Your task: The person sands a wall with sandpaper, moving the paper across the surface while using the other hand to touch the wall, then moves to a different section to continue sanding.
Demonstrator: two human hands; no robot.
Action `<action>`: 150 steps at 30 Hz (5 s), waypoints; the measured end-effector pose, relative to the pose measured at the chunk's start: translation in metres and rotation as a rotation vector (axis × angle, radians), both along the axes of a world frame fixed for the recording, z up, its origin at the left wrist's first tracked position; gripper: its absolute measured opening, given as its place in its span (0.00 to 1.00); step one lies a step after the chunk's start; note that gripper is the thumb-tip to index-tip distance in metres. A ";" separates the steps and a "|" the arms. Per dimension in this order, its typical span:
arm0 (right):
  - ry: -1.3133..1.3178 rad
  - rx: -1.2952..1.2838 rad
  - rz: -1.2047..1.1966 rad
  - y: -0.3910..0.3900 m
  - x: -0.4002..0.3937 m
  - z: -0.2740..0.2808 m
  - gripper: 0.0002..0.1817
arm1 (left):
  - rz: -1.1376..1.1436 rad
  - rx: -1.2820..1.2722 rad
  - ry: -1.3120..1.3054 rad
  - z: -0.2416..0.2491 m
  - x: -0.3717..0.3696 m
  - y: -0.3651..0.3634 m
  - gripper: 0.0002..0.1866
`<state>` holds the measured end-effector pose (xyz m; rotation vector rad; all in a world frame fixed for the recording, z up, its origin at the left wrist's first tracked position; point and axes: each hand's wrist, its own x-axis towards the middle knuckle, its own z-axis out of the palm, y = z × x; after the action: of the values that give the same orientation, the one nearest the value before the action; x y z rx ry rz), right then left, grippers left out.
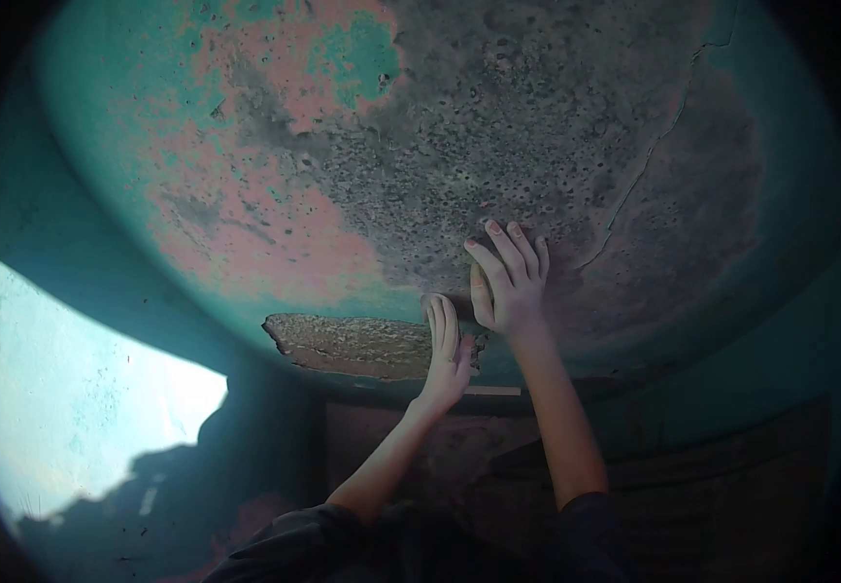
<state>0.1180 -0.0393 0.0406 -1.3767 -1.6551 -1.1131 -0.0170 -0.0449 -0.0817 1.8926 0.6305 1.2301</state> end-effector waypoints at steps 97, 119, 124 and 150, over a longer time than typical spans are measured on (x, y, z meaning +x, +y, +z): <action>1.247 0.173 -0.181 0.083 -0.180 -0.112 0.40 | 0.716 1.061 0.428 0.071 -0.129 0.190 0.34; 1.237 0.013 -0.271 0.071 -0.187 -0.119 0.44 | 0.692 1.054 0.463 0.067 -0.135 0.192 0.34; 1.171 0.108 -0.241 0.083 -0.199 -0.112 0.46 | 0.697 1.032 0.449 0.068 -0.130 0.190 0.34; 1.286 0.191 -0.281 0.069 -0.173 -0.112 0.45 | 0.698 1.076 0.432 0.066 -0.132 0.190 0.34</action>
<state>-0.0549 0.0295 -0.0712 -1.6525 -0.4229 -0.2813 -0.1493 0.1451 -0.0157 3.0355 1.0387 1.8339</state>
